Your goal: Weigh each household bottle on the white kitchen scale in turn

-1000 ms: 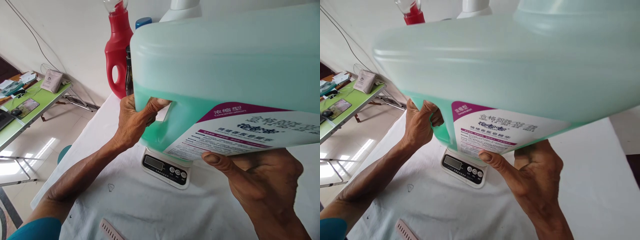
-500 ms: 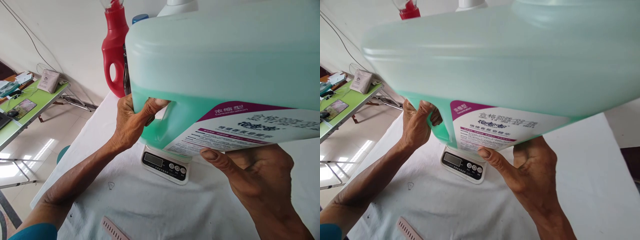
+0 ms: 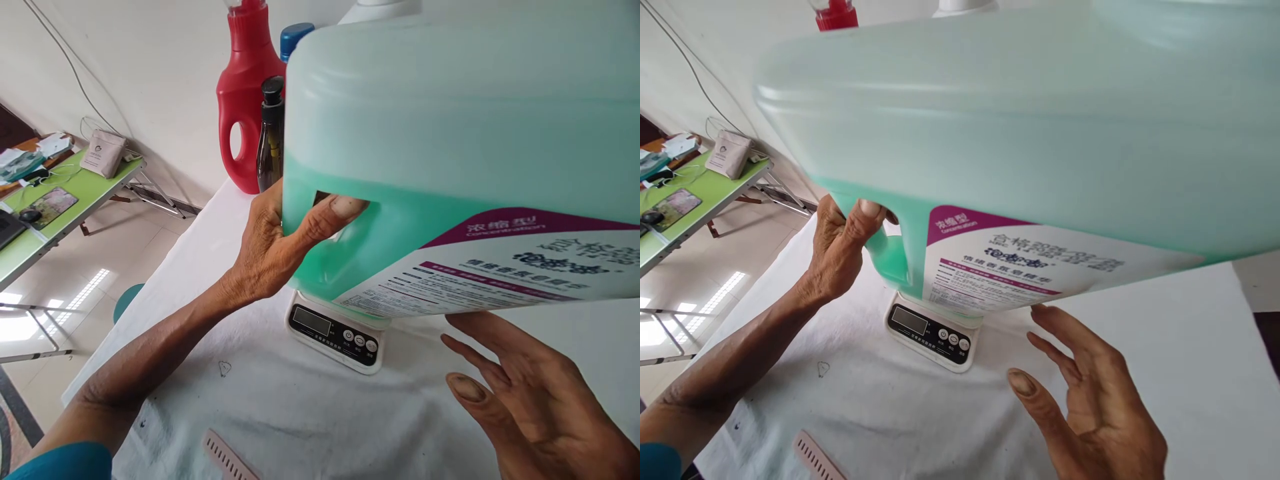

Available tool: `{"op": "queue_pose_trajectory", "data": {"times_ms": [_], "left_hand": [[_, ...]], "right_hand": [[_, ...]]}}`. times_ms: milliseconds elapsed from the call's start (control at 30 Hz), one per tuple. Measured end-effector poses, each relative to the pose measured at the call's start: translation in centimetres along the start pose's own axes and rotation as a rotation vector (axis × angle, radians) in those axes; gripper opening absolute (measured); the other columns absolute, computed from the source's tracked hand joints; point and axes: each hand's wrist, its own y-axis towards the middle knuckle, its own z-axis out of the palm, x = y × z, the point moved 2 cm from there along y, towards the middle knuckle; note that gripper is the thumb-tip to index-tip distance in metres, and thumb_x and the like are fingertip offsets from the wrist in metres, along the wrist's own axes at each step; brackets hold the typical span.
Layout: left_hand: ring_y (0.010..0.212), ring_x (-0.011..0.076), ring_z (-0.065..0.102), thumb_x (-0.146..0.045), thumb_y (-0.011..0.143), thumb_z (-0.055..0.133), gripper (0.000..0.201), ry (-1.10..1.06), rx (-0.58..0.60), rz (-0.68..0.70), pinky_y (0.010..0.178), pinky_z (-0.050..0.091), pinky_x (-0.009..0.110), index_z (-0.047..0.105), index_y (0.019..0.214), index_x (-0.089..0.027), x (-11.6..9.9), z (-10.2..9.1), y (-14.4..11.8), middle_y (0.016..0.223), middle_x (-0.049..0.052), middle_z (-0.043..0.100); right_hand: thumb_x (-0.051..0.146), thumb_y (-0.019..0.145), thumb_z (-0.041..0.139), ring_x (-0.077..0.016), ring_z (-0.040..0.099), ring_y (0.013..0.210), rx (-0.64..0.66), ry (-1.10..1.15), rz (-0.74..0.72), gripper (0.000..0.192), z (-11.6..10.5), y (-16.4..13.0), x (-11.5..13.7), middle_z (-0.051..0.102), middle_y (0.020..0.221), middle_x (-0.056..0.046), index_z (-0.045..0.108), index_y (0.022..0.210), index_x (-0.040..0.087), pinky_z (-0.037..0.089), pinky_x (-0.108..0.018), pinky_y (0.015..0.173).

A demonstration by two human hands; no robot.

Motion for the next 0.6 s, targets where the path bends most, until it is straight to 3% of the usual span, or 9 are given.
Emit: {"op": "queue_pose_trajectory", "data": {"times_ms": [167, 300, 467, 600], "left_hand": [[0.084, 0.0272, 0.072, -0.064, 0.09, 0.08, 0.043, -0.068, 0.015, -0.007, 0.069, 0.054, 0.039, 0.069, 0.077, -0.024, 0.0, -0.1, -0.2, 0.077, 0.005, 0.068], [0.099, 0.0296, 0.073, -0.067, 0.091, 0.077, 0.042, -0.037, 0.033, -0.012, 0.081, 0.057, 0.041, 0.074, 0.086, -0.025, 0.6, -0.5, -0.9, 0.09, 0.007, 0.074], [0.122, 0.0303, 0.069, -0.072, 0.098, 0.063, 0.053, 0.074, 0.041, -0.022, 0.098, 0.059, 0.044, 0.073, 0.122, -0.027, 2.5, -1.0, -3.2, 0.131, 0.01, 0.074], [0.124, 0.0316, 0.066, -0.076, 0.104, 0.045, 0.067, 0.104, 0.073, -0.095, 0.105, 0.056, 0.051, 0.066, 0.141, -0.023, 4.0, -0.7, -5.2, 0.138, 0.014, 0.071]], "right_hand": [[0.058, 0.062, 0.09, -0.0513, 0.075, 0.118, -0.131, -0.05, 0.139, 0.062, -0.6, -2.0, -1.9, 0.079, 0.132, -0.004, 0.08, 0.122, 0.05, 0.063, -0.071, 0.103], [0.057, 0.063, 0.091, -0.0473, 0.076, 0.117, -0.172, -0.049, 0.181, 0.055, -0.7, -2.5, -3.4, 0.08, 0.127, -0.003, 0.081, 0.116, 0.047, 0.059, -0.065, 0.111], [0.055, 0.062, 0.094, -0.0411, 0.079, 0.11, -0.167, -0.005, 0.226, 0.05, -0.7, -1.9, -3.8, 0.082, 0.119, -0.005, 0.082, 0.107, 0.039, 0.061, -0.061, 0.111], [0.057, 0.069, 0.09, -0.0368, 0.076, 0.118, -0.159, -0.044, 0.263, 0.052, -0.5, -1.7, -3.0, 0.08, 0.123, -0.007, 0.079, 0.113, 0.032, 0.059, -0.058, 0.115]]}}
